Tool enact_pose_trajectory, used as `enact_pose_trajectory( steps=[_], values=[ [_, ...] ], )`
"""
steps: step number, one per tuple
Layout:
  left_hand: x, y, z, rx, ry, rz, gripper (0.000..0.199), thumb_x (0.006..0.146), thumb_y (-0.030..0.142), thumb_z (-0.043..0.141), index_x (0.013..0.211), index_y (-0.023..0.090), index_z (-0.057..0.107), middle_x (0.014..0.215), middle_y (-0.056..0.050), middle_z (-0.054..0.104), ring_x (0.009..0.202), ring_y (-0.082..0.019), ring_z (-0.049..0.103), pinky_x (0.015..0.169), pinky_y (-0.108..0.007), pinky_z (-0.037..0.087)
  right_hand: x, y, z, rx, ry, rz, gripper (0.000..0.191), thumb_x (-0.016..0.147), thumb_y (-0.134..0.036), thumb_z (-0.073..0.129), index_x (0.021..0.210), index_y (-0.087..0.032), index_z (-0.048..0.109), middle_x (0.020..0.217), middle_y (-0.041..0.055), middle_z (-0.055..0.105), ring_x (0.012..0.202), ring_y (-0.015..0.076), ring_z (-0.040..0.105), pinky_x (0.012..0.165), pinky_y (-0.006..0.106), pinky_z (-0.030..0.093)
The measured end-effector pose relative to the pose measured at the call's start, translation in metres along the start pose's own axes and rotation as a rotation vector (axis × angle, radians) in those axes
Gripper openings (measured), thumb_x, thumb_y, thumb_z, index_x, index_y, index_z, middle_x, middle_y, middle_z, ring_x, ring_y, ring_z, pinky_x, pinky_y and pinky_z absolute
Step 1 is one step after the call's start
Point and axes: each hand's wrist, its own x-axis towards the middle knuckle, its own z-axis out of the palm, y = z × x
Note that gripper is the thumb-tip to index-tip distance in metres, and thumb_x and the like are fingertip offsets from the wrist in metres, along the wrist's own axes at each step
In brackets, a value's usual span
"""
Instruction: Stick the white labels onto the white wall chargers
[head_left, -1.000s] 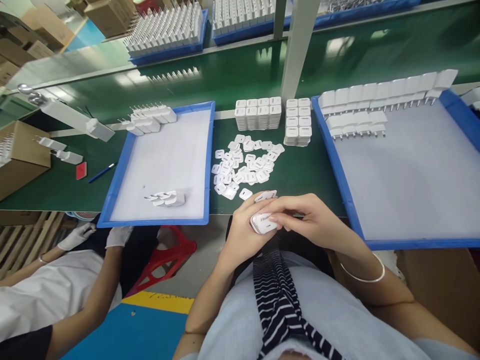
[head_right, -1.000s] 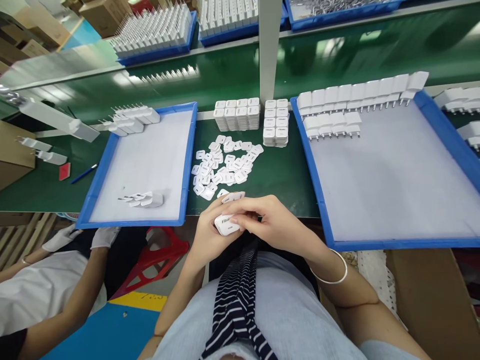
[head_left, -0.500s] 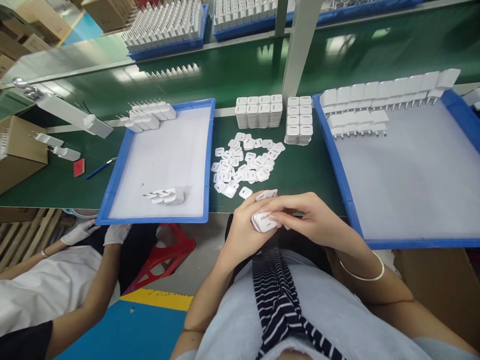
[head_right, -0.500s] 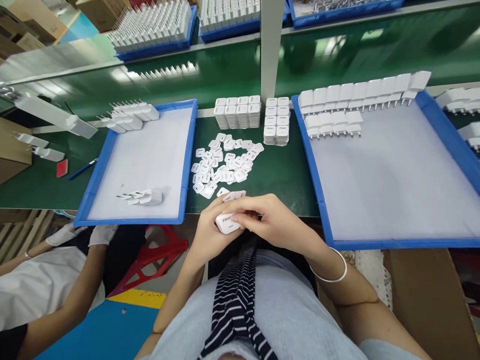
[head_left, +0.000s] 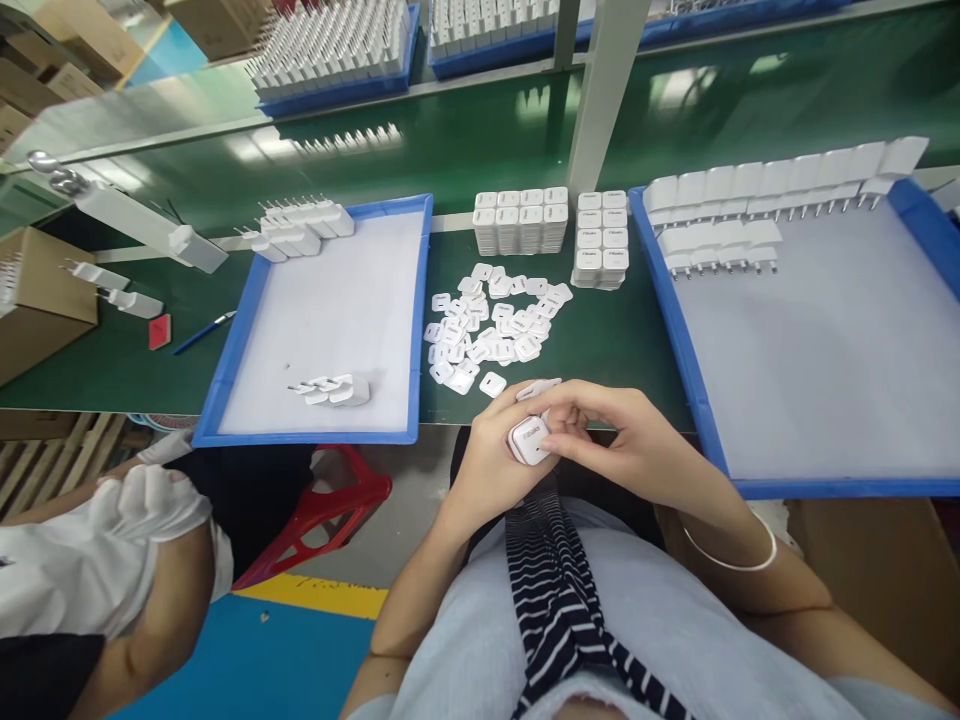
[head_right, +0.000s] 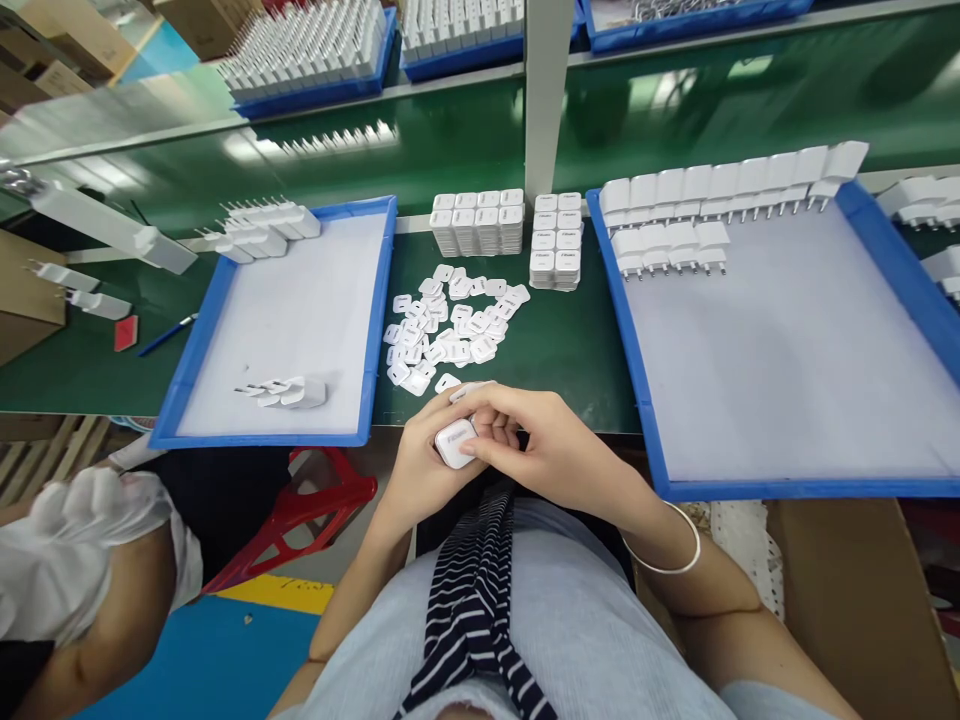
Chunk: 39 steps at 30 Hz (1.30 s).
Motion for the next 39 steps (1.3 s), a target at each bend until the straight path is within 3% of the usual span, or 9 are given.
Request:
enact_pose_trajectory(
  steps=[3,7,12,21,28,34,39],
  values=[
    [0.0,-0.003,-0.001,-0.042,0.003,0.024,0.029,0.08,0.019,0.08,0.108,0.02,0.074,0.123,-0.01,0.07,0.111,-0.023,0.069,0.095,-0.035,0.058,-0.003,-0.003,0.0,-0.034,0.035,-0.064,0.023,0.093,-0.015,0.068,0.114,-0.026,0.069,0.08,-0.0031,0.06,0.067,0.012,0.054,0.061,0.025,0.046],
    [0.0,-0.006,-0.003,-0.142,-0.003,0.033,0.037,0.075,0.027,0.087,0.109,0.022,0.076,0.122,-0.01,0.071,0.112,-0.026,0.069,0.096,-0.037,0.058,-0.007,-0.006,-0.003,-0.158,0.085,-0.213,0.032,0.088,-0.015,0.075,0.118,-0.025,0.068,0.106,0.0037,0.066,0.096,0.0187,0.059,0.084,0.032,0.05],
    [-0.001,-0.006,-0.005,-0.219,-0.009,0.039,0.048,0.071,0.027,0.09,0.117,0.025,0.075,0.122,-0.008,0.071,0.112,-0.025,0.07,0.094,-0.036,0.058,-0.011,-0.003,-0.004,-0.27,0.097,-0.203,0.04,0.086,-0.019,0.079,0.124,-0.025,0.068,0.115,0.007,0.059,0.111,0.0231,0.054,0.098,0.038,0.048],
    [-0.003,-0.001,-0.004,-0.188,-0.06,0.039,0.038,0.074,0.021,0.087,0.11,0.022,0.076,0.118,-0.008,0.071,0.107,-0.022,0.07,0.09,-0.031,0.059,-0.012,0.002,0.001,-0.149,0.128,-0.183,0.038,0.083,-0.013,0.08,0.115,-0.033,0.074,0.108,0.0029,0.052,0.101,0.021,0.054,0.089,0.038,0.05],
    [0.001,0.003,-0.005,-0.111,-0.075,0.113,0.034,0.078,0.026,0.084,0.111,0.022,0.075,0.122,-0.01,0.071,0.114,-0.025,0.069,0.095,-0.035,0.059,-0.012,0.001,0.006,-0.061,0.18,-0.129,0.027,0.081,-0.015,0.082,0.102,-0.03,0.075,0.098,0.0014,0.048,0.093,0.0195,0.054,0.084,0.038,0.051],
    [-0.001,0.001,-0.007,-0.083,-0.004,0.039,0.04,0.079,0.033,0.084,0.116,0.022,0.075,0.125,-0.012,0.071,0.115,-0.027,0.068,0.098,-0.041,0.058,-0.013,0.005,0.017,-0.094,0.214,-0.205,0.039,0.09,-0.012,0.07,0.123,-0.033,0.069,0.114,0.0061,0.053,0.112,0.0253,0.054,0.099,0.046,0.049],
    [-0.001,0.005,-0.007,-0.099,0.002,0.041,0.041,0.078,0.033,0.085,0.115,0.022,0.075,0.121,-0.011,0.071,0.11,-0.025,0.07,0.092,-0.039,0.06,-0.014,0.006,0.019,-0.162,0.187,-0.259,0.046,0.087,-0.018,0.076,0.13,-0.032,0.067,0.115,0.0067,0.051,0.108,0.026,0.05,0.092,0.044,0.049]
  ],
)
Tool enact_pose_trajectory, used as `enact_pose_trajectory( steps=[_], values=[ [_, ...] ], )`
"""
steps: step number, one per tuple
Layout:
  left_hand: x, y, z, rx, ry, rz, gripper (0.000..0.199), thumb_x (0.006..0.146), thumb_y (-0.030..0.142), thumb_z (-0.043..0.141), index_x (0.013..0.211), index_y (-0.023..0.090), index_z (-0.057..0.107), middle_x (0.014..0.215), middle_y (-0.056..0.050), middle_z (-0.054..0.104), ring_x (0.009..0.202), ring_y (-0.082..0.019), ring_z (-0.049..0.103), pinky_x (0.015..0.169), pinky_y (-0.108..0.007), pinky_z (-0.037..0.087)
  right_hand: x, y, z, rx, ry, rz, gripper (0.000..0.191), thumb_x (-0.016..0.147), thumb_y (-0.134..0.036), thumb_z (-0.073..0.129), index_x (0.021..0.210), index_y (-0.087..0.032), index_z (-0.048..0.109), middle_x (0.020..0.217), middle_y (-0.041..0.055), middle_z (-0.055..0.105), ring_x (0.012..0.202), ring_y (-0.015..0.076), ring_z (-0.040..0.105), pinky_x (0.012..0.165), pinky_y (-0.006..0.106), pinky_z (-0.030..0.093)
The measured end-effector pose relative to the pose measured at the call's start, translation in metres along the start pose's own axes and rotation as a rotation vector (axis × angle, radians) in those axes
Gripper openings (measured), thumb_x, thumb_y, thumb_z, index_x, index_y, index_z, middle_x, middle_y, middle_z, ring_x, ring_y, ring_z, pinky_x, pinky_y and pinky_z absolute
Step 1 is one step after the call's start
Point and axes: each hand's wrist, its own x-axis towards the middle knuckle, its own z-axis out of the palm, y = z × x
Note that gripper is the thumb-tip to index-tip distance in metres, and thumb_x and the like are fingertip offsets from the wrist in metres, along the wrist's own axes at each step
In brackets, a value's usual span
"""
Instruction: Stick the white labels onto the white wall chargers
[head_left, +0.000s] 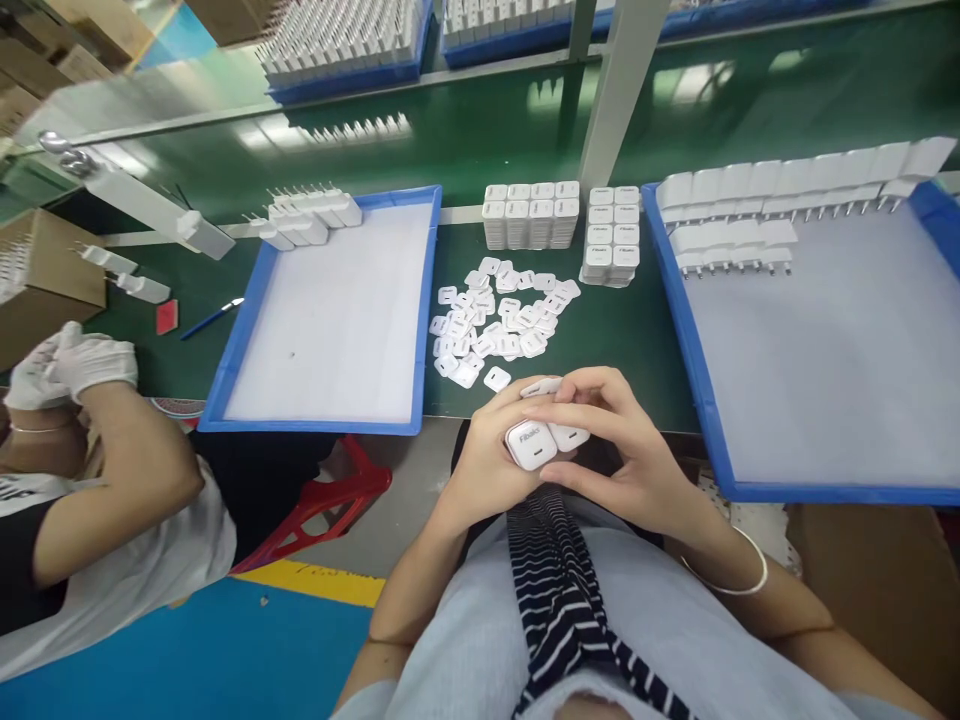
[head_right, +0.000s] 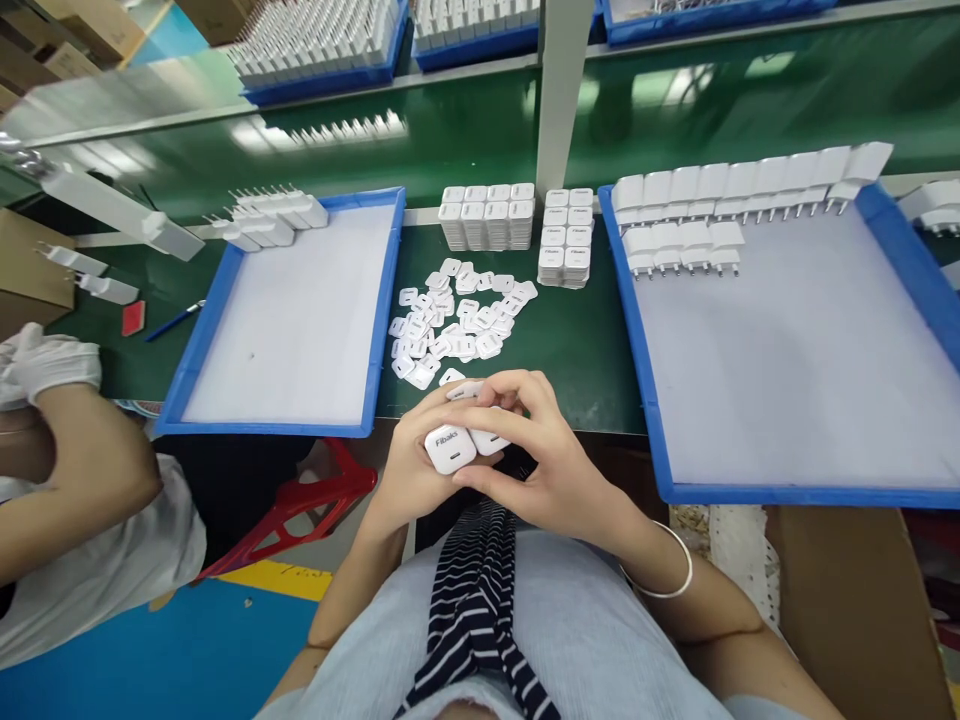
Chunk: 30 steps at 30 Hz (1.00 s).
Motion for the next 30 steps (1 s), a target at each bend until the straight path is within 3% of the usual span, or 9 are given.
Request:
enact_pose_trajectory(
  steps=[6,14,19,24,26,30],
  values=[
    [0.002,0.002,0.002,-0.036,0.003,0.038,0.039,0.077,0.028,0.086,0.115,0.023,0.076,0.121,-0.01,0.071,0.111,-0.024,0.069,0.093,-0.037,0.06,0.002,0.004,0.003,-0.047,0.02,-0.056,0.036,0.084,-0.021,0.081,0.118,-0.033,0.074,0.112,0.0059,0.048,0.105,0.0249,0.049,0.089,0.042,0.049],
    [0.0,0.0,0.002,-0.01,0.002,0.056,0.047,0.078,0.026,0.085,0.123,0.025,0.073,0.121,-0.01,0.072,0.113,-0.025,0.069,0.095,-0.038,0.06,0.005,0.01,0.003,-0.108,0.041,-0.133,0.027,0.09,-0.032,0.075,0.117,-0.036,0.076,0.107,0.0067,0.052,0.1,0.0248,0.049,0.084,0.043,0.051],
    [0.001,-0.001,0.001,-0.026,0.03,0.061,0.048,0.077,0.042,0.085,0.119,0.022,0.075,0.12,-0.012,0.073,0.11,-0.028,0.071,0.092,-0.042,0.061,0.005,0.013,0.001,-0.173,-0.003,-0.18,0.028,0.091,-0.033,0.074,0.119,-0.039,0.076,0.113,0.0072,0.051,0.106,0.0264,0.049,0.09,0.044,0.05],
    [0.002,0.006,0.001,0.028,0.022,0.074,0.04,0.081,0.026,0.082,0.12,0.023,0.073,0.123,-0.011,0.071,0.108,-0.025,0.071,0.091,-0.037,0.061,0.001,0.008,0.003,0.25,0.075,0.05,0.048,0.097,-0.023,0.064,0.14,-0.041,0.059,0.112,0.0049,0.05,0.103,0.022,0.052,0.087,0.038,0.051],
    [0.003,0.009,0.001,0.044,0.012,0.09,0.04,0.081,0.02,0.081,0.12,0.023,0.073,0.122,-0.01,0.071,0.107,-0.023,0.072,0.091,-0.035,0.061,0.0,0.003,0.006,0.331,0.12,0.128,0.047,0.095,-0.017,0.064,0.137,-0.038,0.06,0.11,0.0043,0.05,0.1,0.0207,0.053,0.084,0.036,0.051],
    [0.004,0.011,0.001,0.073,0.01,0.13,0.039,0.082,0.019,0.079,0.12,0.023,0.073,0.12,-0.009,0.072,0.107,-0.023,0.071,0.092,-0.034,0.06,0.002,-0.001,0.012,0.313,0.184,0.151,0.041,0.09,-0.014,0.068,0.126,-0.033,0.063,0.109,0.0045,0.052,0.098,0.0209,0.054,0.081,0.035,0.051]
  ],
)
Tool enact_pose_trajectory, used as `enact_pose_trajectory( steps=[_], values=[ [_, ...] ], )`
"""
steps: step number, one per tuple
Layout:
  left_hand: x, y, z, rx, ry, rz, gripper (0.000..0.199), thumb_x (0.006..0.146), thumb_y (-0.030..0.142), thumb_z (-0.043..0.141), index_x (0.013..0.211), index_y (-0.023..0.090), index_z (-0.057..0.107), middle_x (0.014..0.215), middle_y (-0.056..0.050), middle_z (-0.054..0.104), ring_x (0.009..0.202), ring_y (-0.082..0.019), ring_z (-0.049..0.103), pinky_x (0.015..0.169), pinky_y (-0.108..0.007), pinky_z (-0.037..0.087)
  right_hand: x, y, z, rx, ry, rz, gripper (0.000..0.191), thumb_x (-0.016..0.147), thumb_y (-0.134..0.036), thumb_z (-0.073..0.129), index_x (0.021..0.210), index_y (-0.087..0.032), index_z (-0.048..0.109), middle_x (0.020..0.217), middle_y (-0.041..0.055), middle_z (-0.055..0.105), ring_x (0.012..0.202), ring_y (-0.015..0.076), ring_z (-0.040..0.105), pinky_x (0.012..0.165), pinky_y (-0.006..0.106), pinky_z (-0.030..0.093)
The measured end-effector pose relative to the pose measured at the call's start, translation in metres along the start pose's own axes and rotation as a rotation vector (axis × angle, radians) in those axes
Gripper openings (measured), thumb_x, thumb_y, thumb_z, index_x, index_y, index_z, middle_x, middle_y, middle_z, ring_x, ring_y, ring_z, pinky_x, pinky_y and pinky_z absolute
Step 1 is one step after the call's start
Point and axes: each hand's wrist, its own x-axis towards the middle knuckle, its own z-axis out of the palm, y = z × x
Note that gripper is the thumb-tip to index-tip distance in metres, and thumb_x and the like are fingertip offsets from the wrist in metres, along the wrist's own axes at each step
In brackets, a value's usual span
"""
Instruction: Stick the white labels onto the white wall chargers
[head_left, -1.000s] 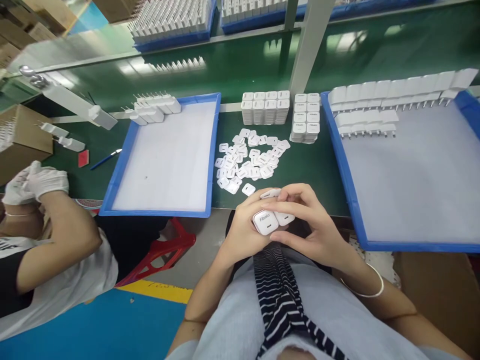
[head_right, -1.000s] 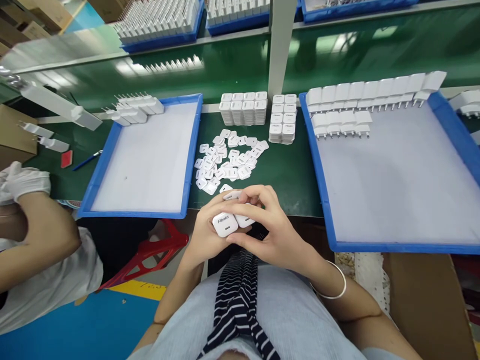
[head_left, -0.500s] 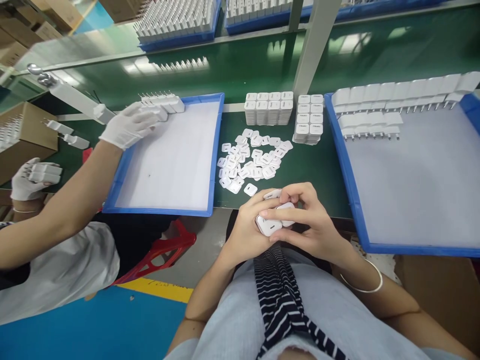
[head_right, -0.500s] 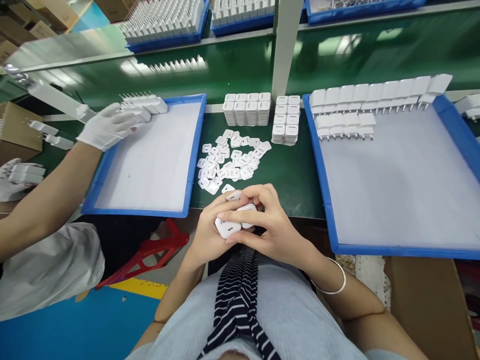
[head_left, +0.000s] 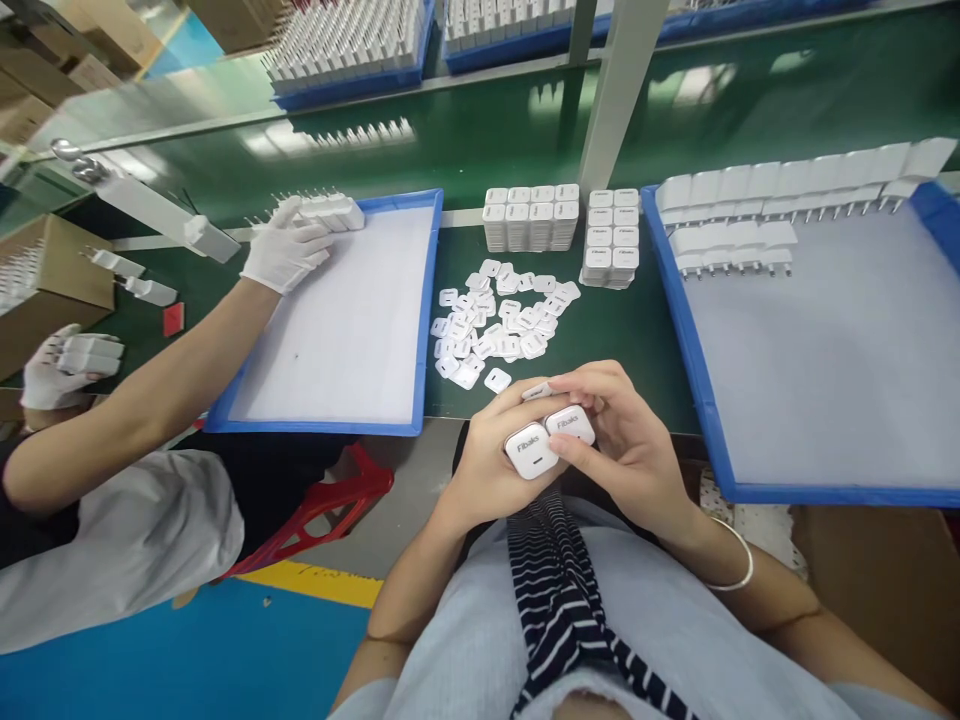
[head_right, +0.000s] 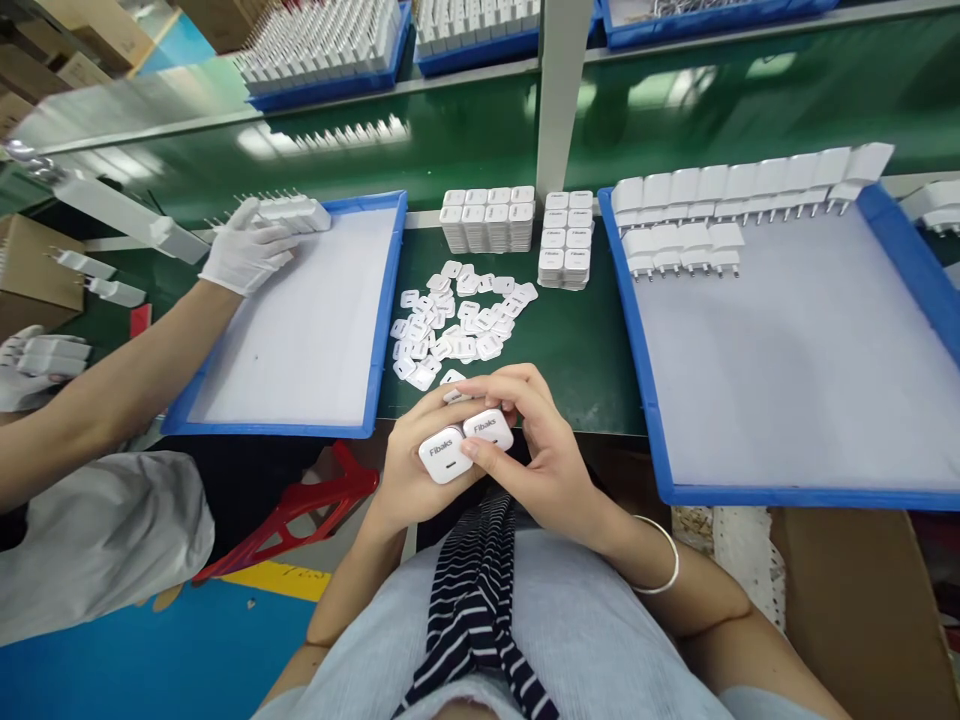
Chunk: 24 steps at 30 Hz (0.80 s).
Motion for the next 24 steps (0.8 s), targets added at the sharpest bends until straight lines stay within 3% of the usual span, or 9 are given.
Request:
enact_pose_trajectory(
  steps=[9,14,19,24],
  values=[
    [-0.0042,-0.0092,0.005,0.102,0.027,-0.01,0.039,0.084,0.022,0.077,0.122,0.022,0.072,0.125,-0.011,0.072,0.11,-0.024,0.072,0.093,-0.036,0.061,0.005,0.0015,0.0021,-0.006,0.006,0.082,0.041,0.089,-0.02,0.068,0.127,-0.03,0.057,0.099,0.0033,0.05,0.09,0.021,0.053,0.079,0.036,0.052],
    [-0.0072,-0.0077,0.0067,0.067,0.047,-0.002,0.039,0.082,0.019,0.077,0.121,0.022,0.072,0.122,-0.01,0.072,0.11,-0.023,0.071,0.093,-0.035,0.061,0.0029,-0.0024,0.0093,-0.053,0.088,0.061,0.034,0.089,-0.019,0.067,0.121,-0.029,0.06,0.098,0.0031,0.048,0.093,0.0217,0.052,0.081,0.037,0.049],
    [-0.0079,-0.0059,0.0046,-0.008,0.085,-0.056,0.05,0.073,0.025,0.089,0.121,0.025,0.074,0.123,-0.008,0.073,0.112,-0.024,0.071,0.097,-0.037,0.059,0.001,-0.0012,0.0043,0.182,0.067,0.096,0.022,0.097,-0.026,0.056,0.117,-0.029,0.063,0.096,0.0038,0.055,0.089,0.0213,0.054,0.082,0.036,0.05],
    [-0.0058,-0.0036,0.0016,-0.063,0.073,-0.047,0.051,0.073,0.028,0.089,0.122,0.026,0.074,0.121,-0.008,0.075,0.113,-0.025,0.071,0.098,-0.038,0.058,0.0001,-0.0028,0.0009,0.306,0.088,0.101,0.017,0.097,-0.025,0.053,0.109,-0.028,0.065,0.096,0.0044,0.059,0.091,0.022,0.055,0.084,0.037,0.05]
  ],
)
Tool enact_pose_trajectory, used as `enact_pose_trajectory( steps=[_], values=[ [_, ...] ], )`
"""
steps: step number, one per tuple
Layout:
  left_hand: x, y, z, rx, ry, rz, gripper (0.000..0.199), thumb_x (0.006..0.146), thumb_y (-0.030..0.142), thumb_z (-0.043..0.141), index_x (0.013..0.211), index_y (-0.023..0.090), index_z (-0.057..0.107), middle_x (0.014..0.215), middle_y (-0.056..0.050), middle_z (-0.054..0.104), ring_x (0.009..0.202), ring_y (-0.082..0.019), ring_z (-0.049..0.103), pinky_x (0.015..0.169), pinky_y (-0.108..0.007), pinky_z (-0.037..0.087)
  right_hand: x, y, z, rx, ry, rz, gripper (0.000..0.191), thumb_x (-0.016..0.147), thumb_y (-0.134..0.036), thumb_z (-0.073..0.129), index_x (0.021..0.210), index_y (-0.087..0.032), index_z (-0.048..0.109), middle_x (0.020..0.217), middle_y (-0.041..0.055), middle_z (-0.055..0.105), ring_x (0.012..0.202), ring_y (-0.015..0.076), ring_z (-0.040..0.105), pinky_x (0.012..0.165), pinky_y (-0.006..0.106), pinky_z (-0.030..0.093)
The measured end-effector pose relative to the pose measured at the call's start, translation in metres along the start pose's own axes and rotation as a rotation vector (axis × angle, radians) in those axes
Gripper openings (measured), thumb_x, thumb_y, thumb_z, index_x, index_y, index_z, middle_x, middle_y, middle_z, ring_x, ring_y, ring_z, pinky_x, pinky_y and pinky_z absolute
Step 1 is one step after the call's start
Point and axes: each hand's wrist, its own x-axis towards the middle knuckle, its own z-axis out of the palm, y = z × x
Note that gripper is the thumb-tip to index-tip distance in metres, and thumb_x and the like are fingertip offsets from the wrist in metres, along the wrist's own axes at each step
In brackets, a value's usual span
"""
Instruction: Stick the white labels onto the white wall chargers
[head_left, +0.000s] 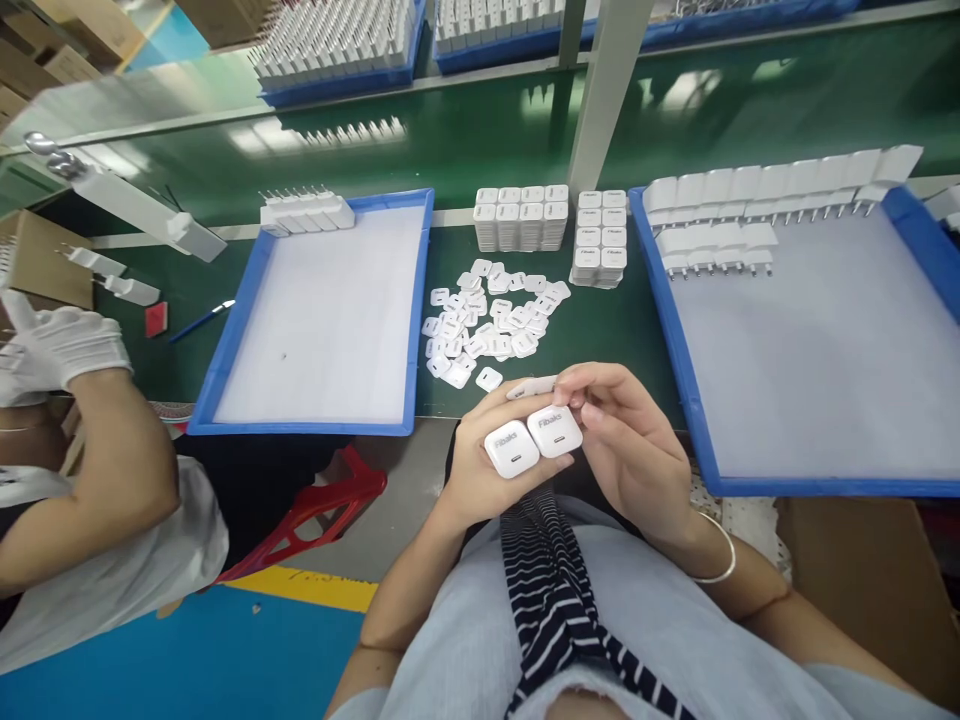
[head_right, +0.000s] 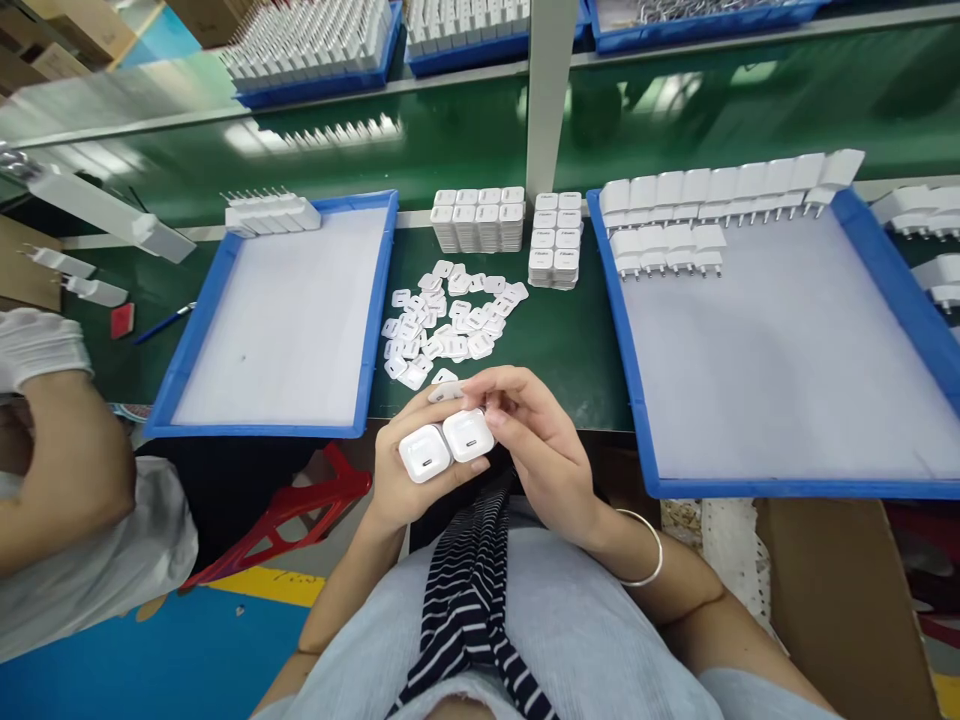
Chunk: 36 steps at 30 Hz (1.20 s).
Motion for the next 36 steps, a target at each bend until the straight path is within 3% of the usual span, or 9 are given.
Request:
enact_pose_trajectory(
  steps=[12,20,26,29,32,33,36],
  values=[
    [-0.002,0.003,0.001,0.037,0.0,-0.001,0.051,0.072,0.019,0.089,0.121,0.025,0.074,0.124,-0.008,0.073,0.114,-0.022,0.069,0.1,-0.033,0.056,-0.003,0.0,0.001,0.164,-0.023,0.018,0.024,0.092,-0.011,0.065,0.109,-0.028,0.072,0.1,0.0017,0.059,0.092,0.0174,0.048,0.083,0.029,0.041],
    [-0.003,0.002,-0.002,0.041,-0.008,0.016,0.054,0.071,0.017,0.089,0.122,0.026,0.073,0.125,-0.007,0.073,0.116,-0.021,0.069,0.103,-0.031,0.055,-0.003,0.002,0.003,0.177,-0.022,0.005,0.026,0.096,-0.012,0.057,0.109,-0.028,0.073,0.1,0.0018,0.059,0.094,0.0176,0.048,0.087,0.031,0.04],
    [-0.004,0.002,-0.004,0.099,-0.017,0.02,0.051,0.075,0.022,0.087,0.124,0.024,0.072,0.125,-0.009,0.074,0.116,-0.024,0.069,0.103,-0.036,0.055,-0.001,0.0,0.004,0.313,-0.009,0.047,0.027,0.094,-0.014,0.054,0.11,-0.025,0.073,0.096,0.0033,0.062,0.094,0.018,0.052,0.087,0.031,0.043],
    [-0.002,0.003,-0.032,0.297,0.031,0.073,0.05,0.078,0.021,0.084,0.126,0.023,0.07,0.127,-0.009,0.073,0.119,-0.025,0.068,0.105,-0.037,0.055,0.0,-0.001,0.0,0.39,0.071,0.085,0.028,0.094,-0.013,0.053,0.111,-0.026,0.071,0.093,0.0027,0.062,0.084,0.0162,0.053,0.075,0.029,0.044],
    [0.008,0.008,-0.087,0.75,0.093,0.145,0.043,0.085,0.017,0.073,0.127,0.02,0.068,0.134,-0.011,0.068,0.119,-0.026,0.067,0.106,-0.04,0.054,-0.001,-0.001,-0.013,0.387,0.163,0.092,0.025,0.095,-0.014,0.053,0.109,-0.025,0.072,0.09,0.0026,0.061,0.079,0.0146,0.052,0.071,0.027,0.044],
    [0.014,0.009,-0.108,0.954,0.06,0.119,0.041,0.088,0.014,0.066,0.128,0.016,0.067,0.138,-0.014,0.065,0.123,-0.028,0.065,0.109,-0.042,0.052,-0.002,-0.001,-0.019,0.373,0.194,0.087,0.024,0.096,-0.015,0.054,0.107,-0.024,0.072,0.089,0.0027,0.061,0.08,0.0144,0.052,0.071,0.026,0.045],
    [0.037,0.006,-0.158,1.541,-0.249,-0.274,0.045,0.086,0.0,0.043,0.126,0.0,0.064,0.141,-0.028,0.057,0.129,-0.04,0.058,0.106,-0.053,0.049,-0.006,0.002,-0.034,0.337,0.276,0.086,0.02,0.096,-0.017,0.056,0.103,-0.023,0.073,0.087,0.003,0.06,0.081,0.0144,0.052,0.07,0.025,0.045]
  ],
)
